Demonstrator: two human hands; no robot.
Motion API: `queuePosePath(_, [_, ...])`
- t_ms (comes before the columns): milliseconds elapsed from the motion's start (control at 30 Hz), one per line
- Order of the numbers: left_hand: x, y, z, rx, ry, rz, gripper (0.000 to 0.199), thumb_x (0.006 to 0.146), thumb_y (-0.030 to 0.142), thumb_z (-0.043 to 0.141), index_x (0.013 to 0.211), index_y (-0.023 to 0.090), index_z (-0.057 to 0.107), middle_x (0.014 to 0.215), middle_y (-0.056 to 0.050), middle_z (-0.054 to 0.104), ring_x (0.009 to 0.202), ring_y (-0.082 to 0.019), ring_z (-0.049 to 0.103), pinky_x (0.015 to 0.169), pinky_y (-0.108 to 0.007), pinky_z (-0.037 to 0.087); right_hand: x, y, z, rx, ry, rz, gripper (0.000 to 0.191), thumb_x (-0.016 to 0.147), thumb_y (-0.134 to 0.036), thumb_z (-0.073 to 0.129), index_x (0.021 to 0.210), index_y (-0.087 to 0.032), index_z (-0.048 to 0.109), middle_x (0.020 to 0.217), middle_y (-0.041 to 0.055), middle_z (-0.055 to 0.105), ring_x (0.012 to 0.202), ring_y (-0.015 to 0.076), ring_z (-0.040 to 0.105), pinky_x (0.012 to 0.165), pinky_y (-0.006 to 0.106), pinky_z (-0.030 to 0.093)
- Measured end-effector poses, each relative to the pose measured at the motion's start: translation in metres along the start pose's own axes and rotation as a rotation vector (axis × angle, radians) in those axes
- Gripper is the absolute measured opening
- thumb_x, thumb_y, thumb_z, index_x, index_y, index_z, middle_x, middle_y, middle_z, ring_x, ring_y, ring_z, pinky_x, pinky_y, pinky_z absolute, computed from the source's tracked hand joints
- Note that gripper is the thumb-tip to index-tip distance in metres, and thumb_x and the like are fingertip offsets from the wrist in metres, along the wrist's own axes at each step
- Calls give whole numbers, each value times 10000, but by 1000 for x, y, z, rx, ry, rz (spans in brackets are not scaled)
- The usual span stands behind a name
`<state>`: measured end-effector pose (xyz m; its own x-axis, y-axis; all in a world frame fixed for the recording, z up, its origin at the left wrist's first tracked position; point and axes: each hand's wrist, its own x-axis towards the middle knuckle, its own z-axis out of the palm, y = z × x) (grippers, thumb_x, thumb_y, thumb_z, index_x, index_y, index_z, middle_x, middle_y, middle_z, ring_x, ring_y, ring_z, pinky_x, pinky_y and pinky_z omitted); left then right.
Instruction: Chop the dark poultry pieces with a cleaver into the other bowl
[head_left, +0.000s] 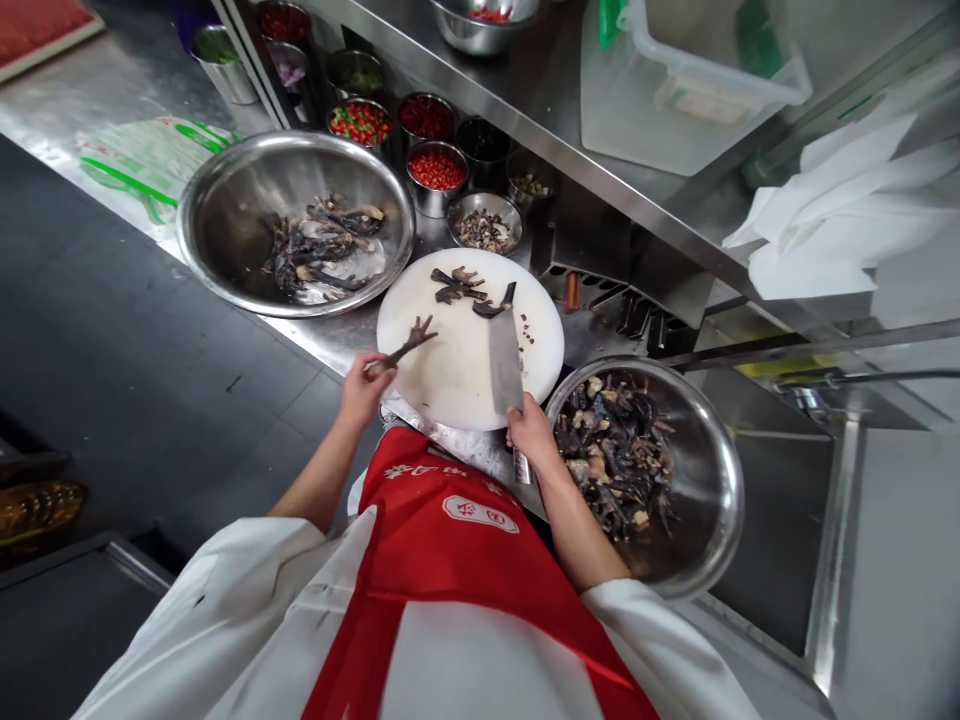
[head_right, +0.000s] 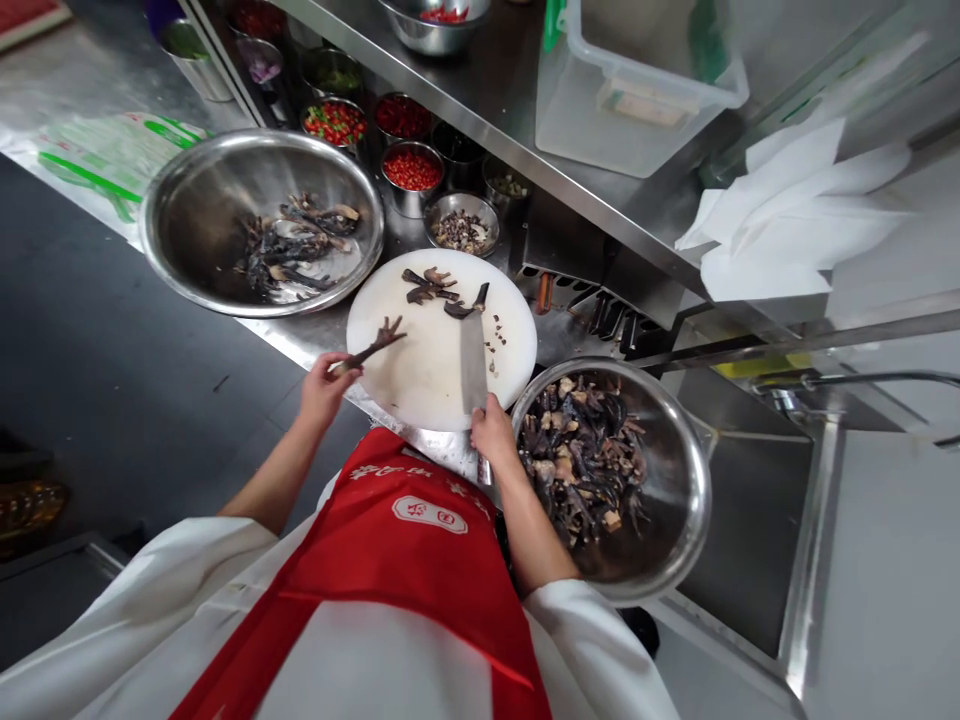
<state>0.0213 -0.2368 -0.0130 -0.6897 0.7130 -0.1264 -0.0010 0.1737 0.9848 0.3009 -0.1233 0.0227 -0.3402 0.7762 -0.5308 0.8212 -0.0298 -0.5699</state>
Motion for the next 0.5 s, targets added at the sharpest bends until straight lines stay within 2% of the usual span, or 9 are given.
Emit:
queuePosePath(100, [-14, -13, 17, 336, -115, 186, 254, 769, 288, 638, 1006, 206, 595, 1052, -70, 607, 919, -173, 593, 820, -316, 494, -8, -4, 3, -98, 97, -33, 299, 924, -270, 311, 1151, -180, 484, 769, 41, 655, 627, 186, 611, 576, 261, 420])
queuePosePath(200, [-26, -22, 25, 495, -171, 324, 233, 834, 257, 584, 1059, 204, 609, 1164, -88, 575, 1003, -187, 579, 883, -336, 489, -20, -10, 10, -162, 88, -119, 288, 928, -267, 337, 1144, -187, 509, 815, 52, 674, 737, 204, 634, 636, 262, 409])
queuePosePath(367, [-34, -28, 28, 668, -45, 338, 295, 835, 281, 617, 1120, 205, 615, 1039, -90, 601, 962, -224, 582, 903, -393, 490, -29, -18, 20, -264, 22, -225, 260, 923, -227, 387, 1136, -183, 529, 952, 98, 696, 880, 227, 646, 702, 268, 386])
queuePosePath(500, [-41, -28, 40, 681, -105, 391, 226, 851, 255, 603, 1067, 204, 648, 1018, -87, 626, 948, -216, 587, 863, -363, 503, -29, -26, 22, -309, 91, -196, 265, 932, -287, 393, 1124, -159, 524, 906, 121, 701, 847, 258, 656, 693, 292, 405])
